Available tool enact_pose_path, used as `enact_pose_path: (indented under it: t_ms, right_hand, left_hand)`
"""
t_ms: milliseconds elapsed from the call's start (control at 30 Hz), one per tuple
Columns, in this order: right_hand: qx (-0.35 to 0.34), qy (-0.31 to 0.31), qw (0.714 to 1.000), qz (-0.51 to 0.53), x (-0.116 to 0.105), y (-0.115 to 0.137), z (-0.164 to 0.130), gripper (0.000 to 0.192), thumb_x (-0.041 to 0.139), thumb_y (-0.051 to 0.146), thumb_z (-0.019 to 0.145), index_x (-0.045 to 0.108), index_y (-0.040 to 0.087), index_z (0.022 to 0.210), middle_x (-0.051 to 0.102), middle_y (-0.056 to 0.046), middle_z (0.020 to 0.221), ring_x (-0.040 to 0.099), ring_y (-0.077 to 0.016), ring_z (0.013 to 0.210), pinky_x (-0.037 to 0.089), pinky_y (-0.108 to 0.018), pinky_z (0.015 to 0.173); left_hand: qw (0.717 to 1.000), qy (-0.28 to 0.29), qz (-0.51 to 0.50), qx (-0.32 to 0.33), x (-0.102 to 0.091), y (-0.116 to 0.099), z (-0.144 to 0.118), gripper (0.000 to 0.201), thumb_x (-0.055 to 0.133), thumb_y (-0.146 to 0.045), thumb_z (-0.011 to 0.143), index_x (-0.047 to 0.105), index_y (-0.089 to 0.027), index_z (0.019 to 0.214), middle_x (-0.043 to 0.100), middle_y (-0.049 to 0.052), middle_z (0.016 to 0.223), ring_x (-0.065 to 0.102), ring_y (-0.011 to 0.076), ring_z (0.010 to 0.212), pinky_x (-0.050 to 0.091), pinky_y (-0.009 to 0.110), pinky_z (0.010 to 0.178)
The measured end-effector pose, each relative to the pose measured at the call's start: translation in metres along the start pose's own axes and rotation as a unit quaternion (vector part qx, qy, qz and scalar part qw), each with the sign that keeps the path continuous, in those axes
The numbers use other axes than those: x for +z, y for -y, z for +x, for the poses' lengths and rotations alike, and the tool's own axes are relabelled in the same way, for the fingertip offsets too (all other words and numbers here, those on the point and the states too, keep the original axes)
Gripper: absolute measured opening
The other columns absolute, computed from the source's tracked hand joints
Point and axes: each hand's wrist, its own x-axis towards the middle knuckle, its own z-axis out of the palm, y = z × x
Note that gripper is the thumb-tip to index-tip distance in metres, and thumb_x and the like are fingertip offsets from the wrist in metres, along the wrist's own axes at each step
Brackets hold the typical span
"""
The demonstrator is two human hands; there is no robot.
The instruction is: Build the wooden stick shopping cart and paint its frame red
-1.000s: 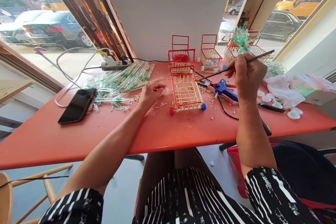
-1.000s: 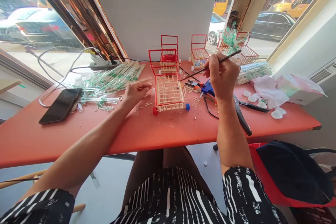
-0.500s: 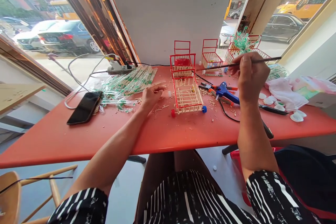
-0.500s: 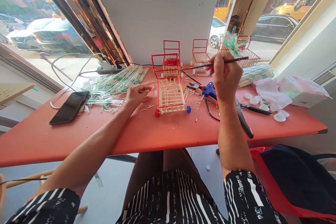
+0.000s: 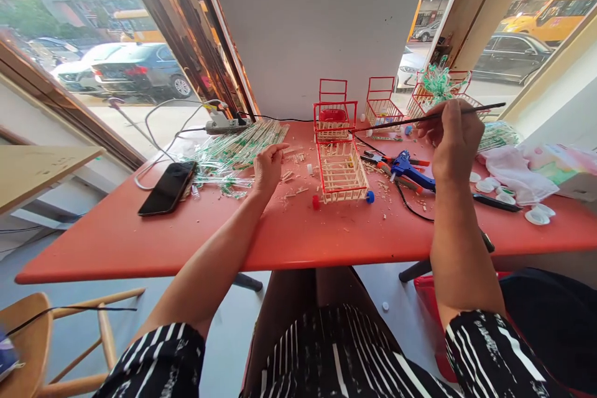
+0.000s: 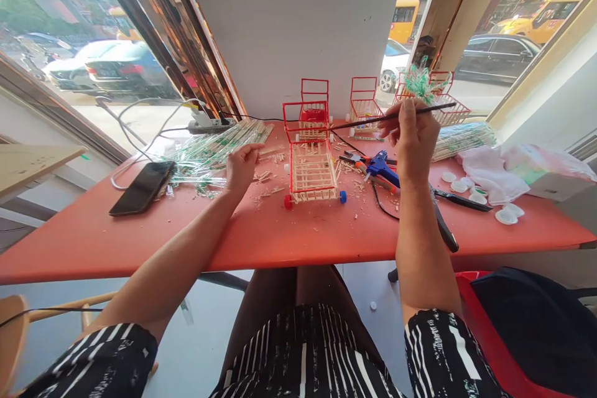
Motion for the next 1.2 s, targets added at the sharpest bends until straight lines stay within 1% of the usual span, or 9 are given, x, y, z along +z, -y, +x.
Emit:
enact_pose_path:
  t_ms: [167, 200, 267, 367, 500, 667, 800, 1000, 1200]
  right_hand:
    - [0.007, -0.047, 0.998, 0.028, 0.004, -0.009, 0.005, 0.044, 0.069, 0.075, 0.090, 0.067, 0.032, 0.081, 0.070, -0.003, 0.065, 0.057, -0.0186, 0.052, 0.027, -0.038, 0.051]
    - [0.003, -0.069, 0.997, 0.038, 0.004, -0.011, 0.006, 0.046, 0.067, 0.077, 0.090, 0.068, 0.032, 0.079, 0.069, -0.003, 0.064, 0.054, -0.0182, 0.049, 0.026, -0.038, 0.050]
    - [0.007, -0.057, 0.997, 0.048, 0.005, -0.015, 0.008, 0.046, 0.071, 0.075, 0.090, 0.070, 0.031, 0.078, 0.069, -0.004, 0.063, 0.054, -0.0177, 0.048, 0.028, -0.038, 0.049]
    - [0.033, -0.045, 0.997, 0.051, 0.007, -0.016, 0.009, 0.057, 0.070, 0.081, 0.087, 0.067, 0.029, 0.066, 0.063, -0.004, 0.053, 0.052, -0.0168, 0.042, 0.027, -0.036, 0.045]
    - [0.058, -0.046, 0.996, 0.058, 0.009, -0.019, 0.011, 0.062, 0.070, 0.086, 0.081, 0.064, 0.027, 0.062, 0.061, -0.004, 0.050, 0.048, -0.0162, 0.039, 0.023, -0.034, 0.043]
    - [0.086, -0.022, 0.993, 0.083, 0.005, -0.028, 0.015, 0.053, 0.077, 0.081, 0.076, 0.069, 0.028, 0.077, 0.068, -0.007, 0.062, 0.058, -0.0208, 0.047, 0.028, -0.035, 0.046]
    - [0.112, 0.001, 0.988, 0.110, 0.004, -0.024, 0.015, 0.054, 0.082, 0.081, 0.070, 0.071, 0.029, 0.073, 0.065, -0.006, 0.058, 0.055, -0.0207, 0.046, 0.030, -0.035, 0.047]
    - [0.135, 0.008, 0.984, 0.118, 0.005, -0.028, 0.017, 0.055, 0.096, 0.074, 0.050, 0.066, 0.031, 0.065, 0.048, 0.000, 0.050, 0.041, -0.0171, 0.046, 0.025, -0.036, 0.049]
    - [0.152, 0.018, 0.982, 0.114, 0.002, -0.039, 0.022, 0.046, 0.090, 0.069, 0.055, 0.060, 0.034, 0.064, 0.035, 0.004, 0.050, 0.030, -0.0154, 0.047, 0.018, -0.037, 0.053]
  left_hand:
    - [0.999, -0.036, 0.005, -0.025, -0.005, -0.003, 0.001, 0.036, 0.048, -0.019, 0.098, 0.082, -0.022, 0.107, 0.043, -0.006, 0.058, 0.042, 0.0156, 0.055, 0.035, 0.027, 0.061]
    - [0.999, -0.033, 0.007, -0.032, -0.005, -0.005, 0.002, 0.035, 0.049, -0.019, 0.098, 0.082, -0.022, 0.107, 0.043, -0.006, 0.058, 0.041, 0.0156, 0.055, 0.034, 0.027, 0.061]
    - [0.999, -0.031, 0.010, -0.043, -0.005, -0.009, 0.002, 0.031, 0.050, -0.018, 0.098, 0.081, -0.021, 0.103, 0.042, -0.007, 0.056, 0.042, 0.0159, 0.056, 0.036, 0.027, 0.063]
    - [0.999, -0.008, 0.019, -0.041, -0.004, -0.014, 0.002, 0.024, 0.057, -0.020, 0.096, 0.078, -0.021, 0.086, 0.046, -0.006, 0.056, 0.045, 0.0154, 0.059, 0.038, 0.028, 0.066]
    - [0.999, 0.027, 0.023, -0.014, -0.001, -0.020, 0.000, 0.029, 0.065, -0.024, 0.093, 0.066, -0.021, 0.065, 0.039, -0.007, 0.053, 0.041, 0.0137, 0.059, 0.036, 0.027, 0.065]
    - [0.997, 0.078, -0.002, 0.008, 0.006, -0.023, -0.003, 0.018, 0.069, -0.018, 0.088, 0.071, -0.020, 0.070, 0.061, -0.004, 0.064, 0.054, 0.0141, 0.065, 0.044, 0.027, 0.071]
    - [0.997, 0.082, -0.005, 0.009, 0.010, -0.019, -0.004, 0.019, 0.064, -0.012, 0.088, 0.080, -0.019, 0.083, 0.077, 0.001, 0.080, 0.065, 0.0167, 0.074, 0.052, 0.028, 0.078]
    - [0.996, 0.083, 0.016, 0.016, 0.010, -0.017, 0.003, 0.027, 0.062, -0.006, 0.088, 0.086, -0.018, 0.092, 0.084, 0.005, 0.093, 0.071, 0.0190, 0.081, 0.055, 0.031, 0.085]
    - [0.997, 0.066, -0.014, 0.037, 0.011, -0.032, 0.037, 0.027, 0.063, -0.004, 0.087, 0.086, -0.019, 0.090, 0.085, 0.005, 0.096, 0.073, 0.0185, 0.086, 0.056, 0.031, 0.088]
